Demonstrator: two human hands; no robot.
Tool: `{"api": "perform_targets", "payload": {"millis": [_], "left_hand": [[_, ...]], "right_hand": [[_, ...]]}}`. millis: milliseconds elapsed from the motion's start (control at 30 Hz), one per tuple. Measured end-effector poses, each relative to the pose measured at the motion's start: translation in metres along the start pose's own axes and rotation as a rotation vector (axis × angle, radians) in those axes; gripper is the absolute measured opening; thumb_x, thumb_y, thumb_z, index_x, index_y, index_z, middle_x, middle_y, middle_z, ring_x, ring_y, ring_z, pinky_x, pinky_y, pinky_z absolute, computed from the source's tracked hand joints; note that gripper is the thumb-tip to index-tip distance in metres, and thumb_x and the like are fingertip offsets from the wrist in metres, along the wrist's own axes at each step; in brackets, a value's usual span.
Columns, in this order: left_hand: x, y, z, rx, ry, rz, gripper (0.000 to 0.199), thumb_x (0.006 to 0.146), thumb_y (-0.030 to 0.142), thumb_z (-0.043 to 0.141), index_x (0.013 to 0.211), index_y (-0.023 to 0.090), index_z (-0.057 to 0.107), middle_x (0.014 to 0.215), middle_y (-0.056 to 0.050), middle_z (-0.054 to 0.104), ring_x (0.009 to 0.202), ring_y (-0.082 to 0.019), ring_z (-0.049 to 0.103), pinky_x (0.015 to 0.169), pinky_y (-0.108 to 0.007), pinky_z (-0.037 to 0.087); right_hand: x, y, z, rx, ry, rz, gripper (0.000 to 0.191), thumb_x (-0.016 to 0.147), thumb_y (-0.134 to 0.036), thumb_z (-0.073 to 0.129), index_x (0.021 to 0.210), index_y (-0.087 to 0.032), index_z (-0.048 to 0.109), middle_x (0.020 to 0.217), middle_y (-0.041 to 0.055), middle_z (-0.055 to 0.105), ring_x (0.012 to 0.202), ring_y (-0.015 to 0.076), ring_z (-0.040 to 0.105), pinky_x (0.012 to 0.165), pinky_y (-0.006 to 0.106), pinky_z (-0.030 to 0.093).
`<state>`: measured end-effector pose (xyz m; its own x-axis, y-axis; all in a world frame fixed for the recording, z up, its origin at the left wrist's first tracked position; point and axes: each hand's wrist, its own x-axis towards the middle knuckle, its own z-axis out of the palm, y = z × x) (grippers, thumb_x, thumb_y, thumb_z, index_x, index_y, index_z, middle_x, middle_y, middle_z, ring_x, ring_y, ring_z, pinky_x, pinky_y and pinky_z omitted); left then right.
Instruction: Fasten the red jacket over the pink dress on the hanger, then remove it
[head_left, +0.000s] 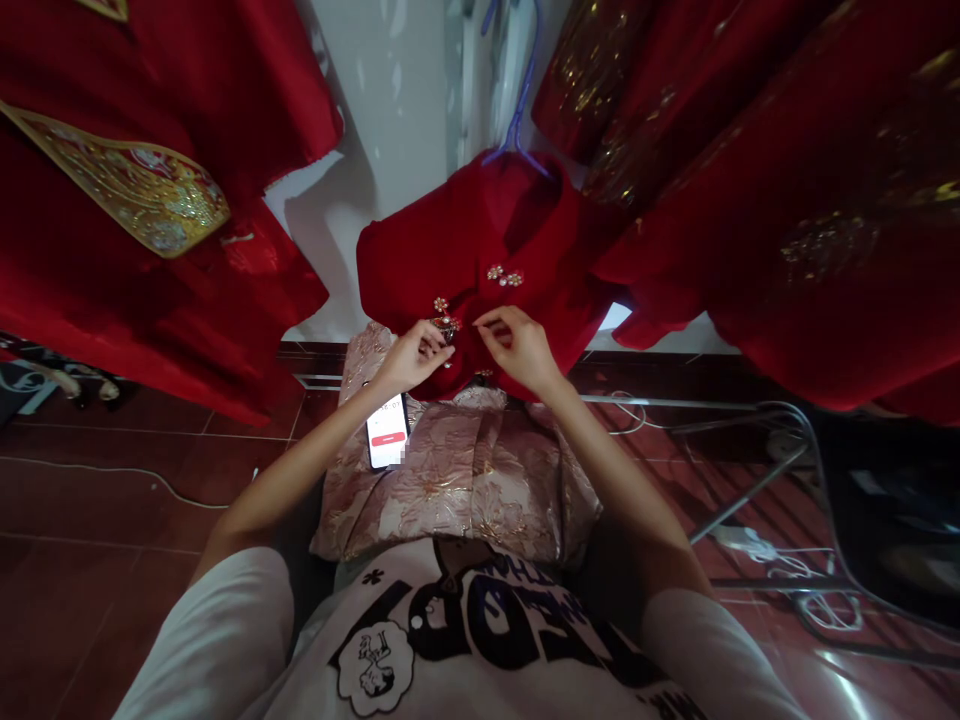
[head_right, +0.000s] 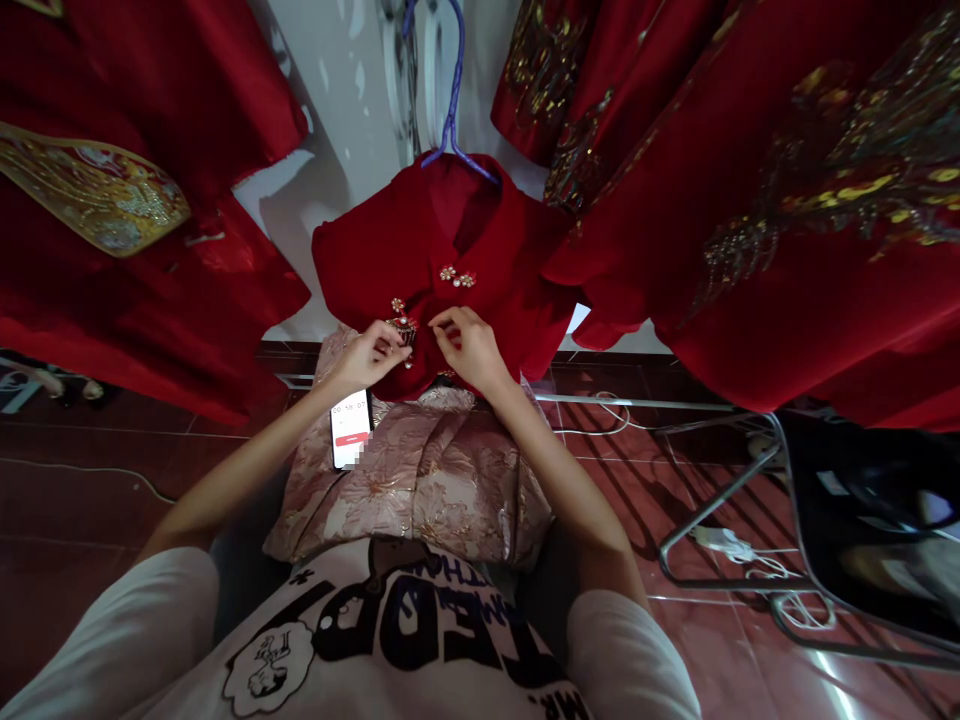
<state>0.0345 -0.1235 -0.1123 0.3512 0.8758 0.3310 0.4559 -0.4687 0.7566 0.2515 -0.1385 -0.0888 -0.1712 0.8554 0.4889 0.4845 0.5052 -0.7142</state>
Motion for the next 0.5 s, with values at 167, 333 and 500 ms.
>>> {"api": "perform_targets", "payload": {"millis": [167,333,500], "left_hand": [[-0.03,-0.008,0.003,0.221,-0.177,0.148,0.029,0.085,0.016,0.067,0.113,0.02,0.06,0.108,-0.006,0.064,0.085,-0.015,0.064,0.084,-0.032,0.052],[-0.041,-0.016,0.013,0.131,-0.145,0.155,0.031,0.086,0.01,0.061,0.116,0.019,0.059,0.112,-0.006,0.065,0.086,-0.014,0.066,0.084,-0.03,0.053],[-0.039,-0.018,0.023,0.094,-0.086,0.142,0.027,0.085,0.01,0.064,0.11,0.019,0.061,0.105,-0.004,0.066,0.081,-0.012,0.067,0.08,-0.027,0.053]], "right_hand": [[-0.009,0.016,-0.026,-0.279,-0.362,0.174,0.005,0.083,-0.021,0.067,0.086,-0.017,0.069,0.083,0.0047,0.072,0.074,0.0155,0.067,0.07,0.027,0.052],[-0.014,0.025,-0.02,-0.437,-0.511,0.279,0.023,0.074,-0.036,0.081,0.085,-0.019,0.071,0.086,0.005,0.073,0.075,0.018,0.067,0.065,0.028,0.046],[-0.01,0.02,-0.008,-0.422,-0.496,0.28,0.015,0.078,-0.027,0.075,0.078,-0.018,0.064,0.084,0.0045,0.072,0.074,0.0166,0.065,0.065,0.027,0.044]]}}
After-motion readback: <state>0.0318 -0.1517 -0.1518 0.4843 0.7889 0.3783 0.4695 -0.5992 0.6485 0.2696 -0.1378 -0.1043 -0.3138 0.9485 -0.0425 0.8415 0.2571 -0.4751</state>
